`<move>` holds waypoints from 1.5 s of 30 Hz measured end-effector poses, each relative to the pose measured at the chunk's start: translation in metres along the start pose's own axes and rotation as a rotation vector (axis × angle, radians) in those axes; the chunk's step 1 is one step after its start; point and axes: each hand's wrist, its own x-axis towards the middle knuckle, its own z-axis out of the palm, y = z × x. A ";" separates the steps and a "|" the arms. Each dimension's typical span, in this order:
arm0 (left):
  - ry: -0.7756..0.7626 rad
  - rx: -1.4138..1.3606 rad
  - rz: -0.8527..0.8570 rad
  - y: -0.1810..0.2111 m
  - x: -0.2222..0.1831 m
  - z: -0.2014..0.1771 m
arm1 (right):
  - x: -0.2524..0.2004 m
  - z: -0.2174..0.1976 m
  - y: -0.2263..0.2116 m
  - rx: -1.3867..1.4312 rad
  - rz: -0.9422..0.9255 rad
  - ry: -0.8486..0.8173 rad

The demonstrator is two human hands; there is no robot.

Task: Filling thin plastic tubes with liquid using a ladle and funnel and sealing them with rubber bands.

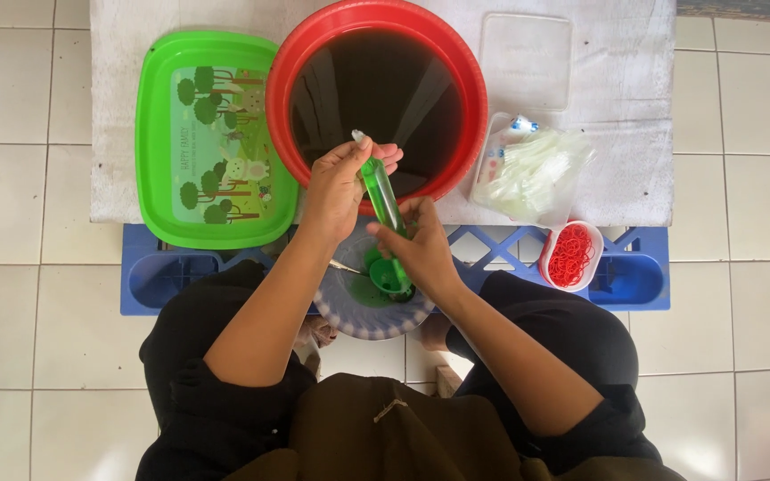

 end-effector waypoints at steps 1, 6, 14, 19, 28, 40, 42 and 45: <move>-0.001 0.000 0.000 0.000 0.000 0.000 | 0.003 0.001 0.006 0.000 -0.001 0.001; 0.030 -0.088 -0.044 -0.006 0.003 -0.004 | -0.012 0.014 -0.029 0.614 0.392 -0.182; 0.042 -0.081 -0.050 -0.013 0.009 -0.008 | -0.002 0.003 -0.002 0.445 0.234 -0.142; 0.070 -0.135 -0.061 -0.022 0.012 -0.013 | -0.003 -0.004 0.017 0.233 0.090 -0.141; 0.069 -0.154 -0.097 -0.020 0.014 -0.017 | 0.002 -0.007 0.033 0.362 0.123 -0.115; 0.087 -0.121 -0.130 -0.026 0.015 -0.021 | -0.004 -0.024 0.050 -0.169 0.010 0.010; 0.064 -0.155 -0.186 -0.025 0.014 -0.020 | 0.003 -0.030 0.085 0.466 0.197 -0.155; 0.086 -0.215 -0.270 -0.033 0.015 -0.020 | -0.024 -0.038 0.012 0.566 0.303 -0.365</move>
